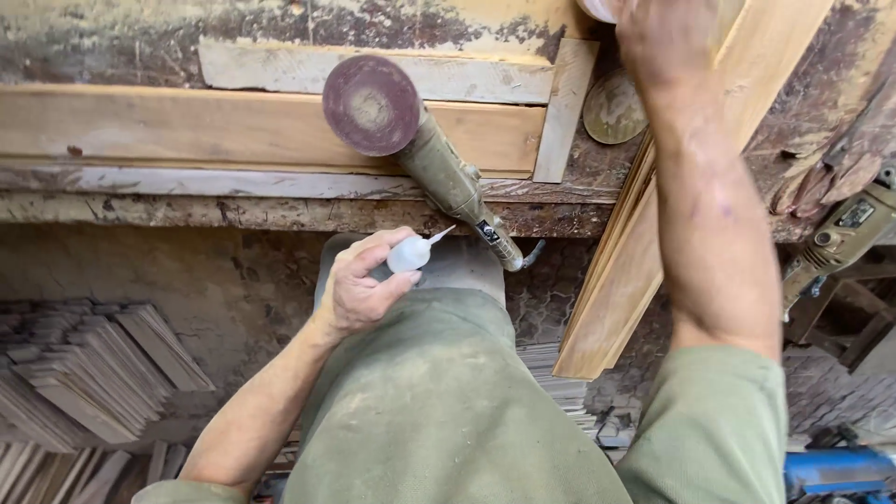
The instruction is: Sanding wooden planks with a power tool and applying wood glue.
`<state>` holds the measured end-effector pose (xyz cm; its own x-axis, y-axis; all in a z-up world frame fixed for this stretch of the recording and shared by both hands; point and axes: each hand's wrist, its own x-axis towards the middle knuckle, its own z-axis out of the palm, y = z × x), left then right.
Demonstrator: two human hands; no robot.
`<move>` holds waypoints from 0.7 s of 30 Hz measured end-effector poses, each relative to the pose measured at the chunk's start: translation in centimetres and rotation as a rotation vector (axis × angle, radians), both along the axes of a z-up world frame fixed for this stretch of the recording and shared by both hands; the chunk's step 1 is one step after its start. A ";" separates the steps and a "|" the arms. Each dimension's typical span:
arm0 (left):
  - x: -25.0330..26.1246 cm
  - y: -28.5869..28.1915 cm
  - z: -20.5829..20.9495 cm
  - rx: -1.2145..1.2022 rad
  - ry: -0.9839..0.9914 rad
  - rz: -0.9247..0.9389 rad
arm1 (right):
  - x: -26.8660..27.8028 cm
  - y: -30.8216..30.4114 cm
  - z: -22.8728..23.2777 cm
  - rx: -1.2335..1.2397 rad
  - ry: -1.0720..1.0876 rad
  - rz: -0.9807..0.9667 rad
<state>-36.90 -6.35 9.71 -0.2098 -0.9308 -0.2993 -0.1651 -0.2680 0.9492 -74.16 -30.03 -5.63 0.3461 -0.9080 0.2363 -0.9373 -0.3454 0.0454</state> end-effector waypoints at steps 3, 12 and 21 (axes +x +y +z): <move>0.8 -1.8 1.6 -0.055 -0.032 -0.028 | 3.6 3.8 5.0 -0.078 -0.254 0.076; 1.8 -13.6 2.9 -0.499 -0.068 -0.380 | 9.3 21.3 0.0 0.216 -0.393 -0.080; -7.2 -26.6 -4.5 -0.570 -0.436 -1.161 | 7.9 22.4 -1.9 0.558 -0.068 0.072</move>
